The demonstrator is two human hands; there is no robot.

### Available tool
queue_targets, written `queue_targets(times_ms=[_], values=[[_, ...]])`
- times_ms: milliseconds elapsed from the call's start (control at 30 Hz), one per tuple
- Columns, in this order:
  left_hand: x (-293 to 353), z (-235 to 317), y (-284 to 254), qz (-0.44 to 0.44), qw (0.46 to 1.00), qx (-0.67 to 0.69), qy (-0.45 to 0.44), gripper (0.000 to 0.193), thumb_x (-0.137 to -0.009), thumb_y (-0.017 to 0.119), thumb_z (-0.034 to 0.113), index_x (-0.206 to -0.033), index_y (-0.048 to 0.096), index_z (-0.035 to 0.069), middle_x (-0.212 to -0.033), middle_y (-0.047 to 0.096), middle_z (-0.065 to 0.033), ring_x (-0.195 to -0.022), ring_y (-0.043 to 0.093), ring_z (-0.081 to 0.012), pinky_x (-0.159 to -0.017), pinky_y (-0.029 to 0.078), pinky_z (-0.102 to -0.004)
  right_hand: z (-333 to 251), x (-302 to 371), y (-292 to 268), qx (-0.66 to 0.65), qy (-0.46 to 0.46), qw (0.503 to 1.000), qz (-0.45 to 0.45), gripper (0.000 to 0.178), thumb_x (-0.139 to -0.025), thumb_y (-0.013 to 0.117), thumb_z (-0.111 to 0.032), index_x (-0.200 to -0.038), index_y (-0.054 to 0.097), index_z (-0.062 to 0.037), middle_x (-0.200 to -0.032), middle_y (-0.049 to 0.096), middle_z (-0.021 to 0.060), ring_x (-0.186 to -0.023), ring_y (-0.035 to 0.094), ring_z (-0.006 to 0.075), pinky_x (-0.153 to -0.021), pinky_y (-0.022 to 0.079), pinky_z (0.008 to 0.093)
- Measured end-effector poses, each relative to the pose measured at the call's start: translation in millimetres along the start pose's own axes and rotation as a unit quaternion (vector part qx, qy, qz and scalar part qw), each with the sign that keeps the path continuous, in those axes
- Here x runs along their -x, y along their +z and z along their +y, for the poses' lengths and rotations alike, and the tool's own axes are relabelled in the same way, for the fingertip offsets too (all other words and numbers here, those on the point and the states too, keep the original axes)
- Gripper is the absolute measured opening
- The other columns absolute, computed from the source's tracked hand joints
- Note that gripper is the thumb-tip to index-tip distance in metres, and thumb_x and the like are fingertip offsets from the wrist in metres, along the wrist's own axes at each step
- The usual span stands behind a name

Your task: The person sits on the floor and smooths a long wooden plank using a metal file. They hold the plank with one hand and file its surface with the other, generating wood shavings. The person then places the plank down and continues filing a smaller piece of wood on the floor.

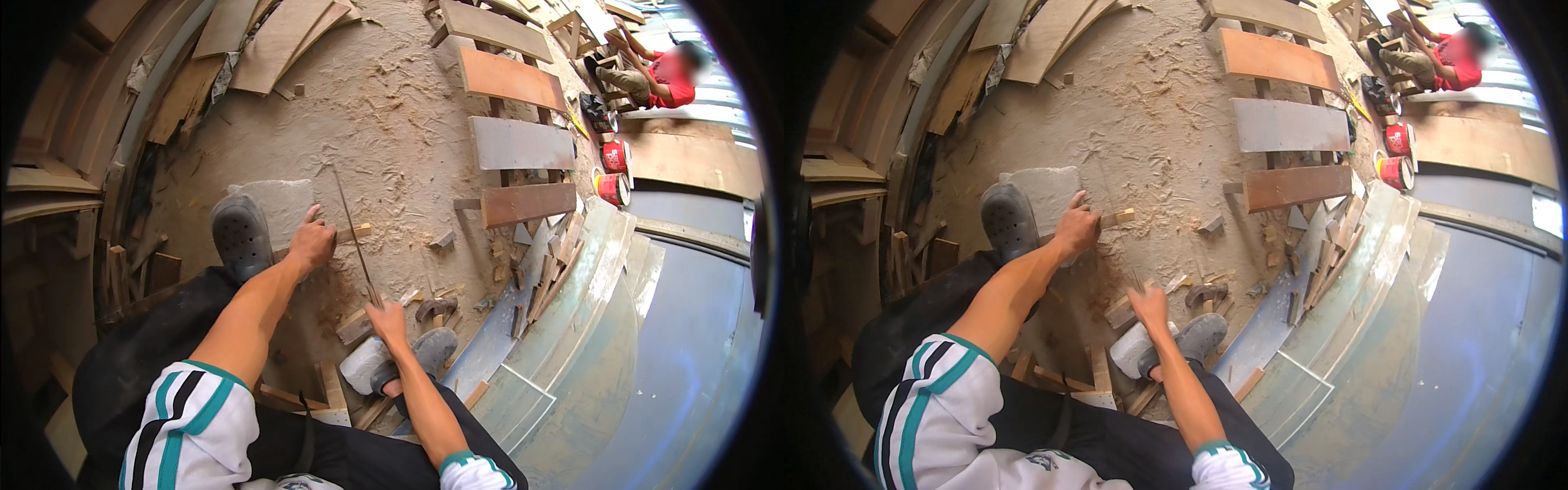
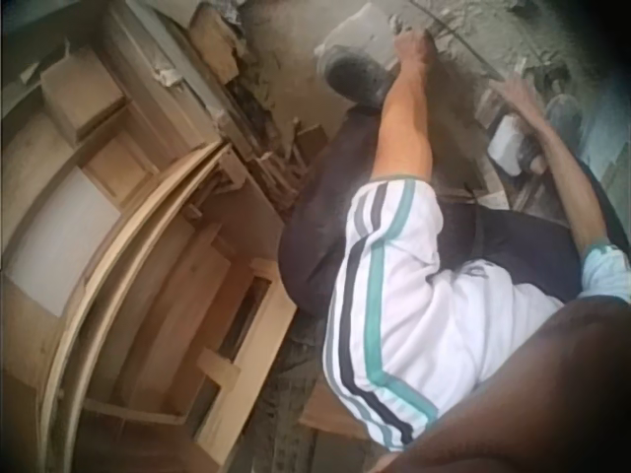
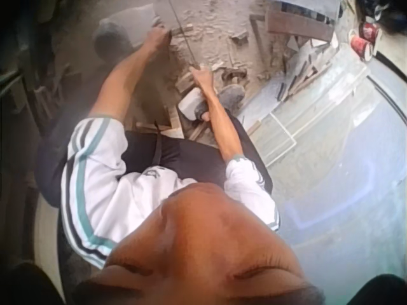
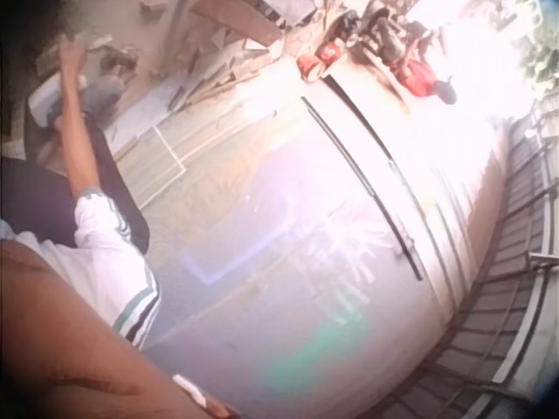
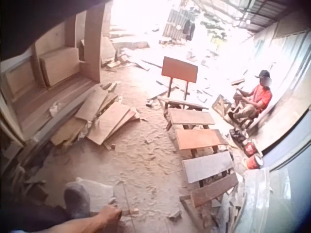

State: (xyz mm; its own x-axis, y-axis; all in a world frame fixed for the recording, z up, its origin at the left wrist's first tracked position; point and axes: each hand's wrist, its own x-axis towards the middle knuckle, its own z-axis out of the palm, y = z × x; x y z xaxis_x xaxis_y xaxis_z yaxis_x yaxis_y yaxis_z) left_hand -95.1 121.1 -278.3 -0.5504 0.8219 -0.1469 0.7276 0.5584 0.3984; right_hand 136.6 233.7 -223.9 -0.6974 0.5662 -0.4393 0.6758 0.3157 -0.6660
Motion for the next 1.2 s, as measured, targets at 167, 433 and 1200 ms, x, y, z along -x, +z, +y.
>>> queue_targets(times_ms=[167, 433, 1200], values=[[4.8, 2.7, 4.3, -0.010, 1.000, -0.008, 0.003, 0.013, -0.081, 0.058, 0.017, -0.076, 0.066, 0.008, -0.066, 0.065, -0.0121, -0.081, 0.066, -0.0245, -0.116, 0.025, -0.0415, -15.1, -8.2, 7.6, -0.013, 0.049, 0.998, -0.025, 0.038, -0.080, 0.064, -0.032, -0.071, 0.062, 0.0047, -0.059, 0.056, 0.0246, -0.053, 0.060, 0.0315, -0.056, 0.045, 0.0440], [4.8, 1.0, 4.1, -0.021, 1.000, -0.019, 0.009, 0.013, -0.080, 0.058, 0.018, -0.076, 0.066, 0.009, -0.067, 0.065, -0.0115, -0.081, 0.066, -0.0237, -0.116, 0.024, -0.0417, -5.6, 15.9, -0.5, -0.014, 0.070, 0.997, -0.028, 0.040, -0.079, 0.065, -0.034, -0.069, 0.061, 0.0054, -0.054, 0.052, 0.0223, -0.049, 0.056, 0.0249, -0.052, 0.043, 0.0431], [11.2, 2.3, 4.1, 0.024, 0.999, -0.034, 0.005, 0.014, -0.076, 0.062, 0.019, -0.076, 0.070, 0.006, -0.067, 0.066, -0.0136, -0.077, 0.067, -0.0248, -0.116, 0.027, -0.0414, 18.8, 53.5, -5.1, -0.001, 0.122, 0.992, -0.044, 0.065, -0.080, 0.069, -0.058, -0.075, 0.066, 0.0067, -0.059, 0.059, 0.0219, -0.056, 0.063, 0.0312, -0.058, 0.047, 0.0419]])
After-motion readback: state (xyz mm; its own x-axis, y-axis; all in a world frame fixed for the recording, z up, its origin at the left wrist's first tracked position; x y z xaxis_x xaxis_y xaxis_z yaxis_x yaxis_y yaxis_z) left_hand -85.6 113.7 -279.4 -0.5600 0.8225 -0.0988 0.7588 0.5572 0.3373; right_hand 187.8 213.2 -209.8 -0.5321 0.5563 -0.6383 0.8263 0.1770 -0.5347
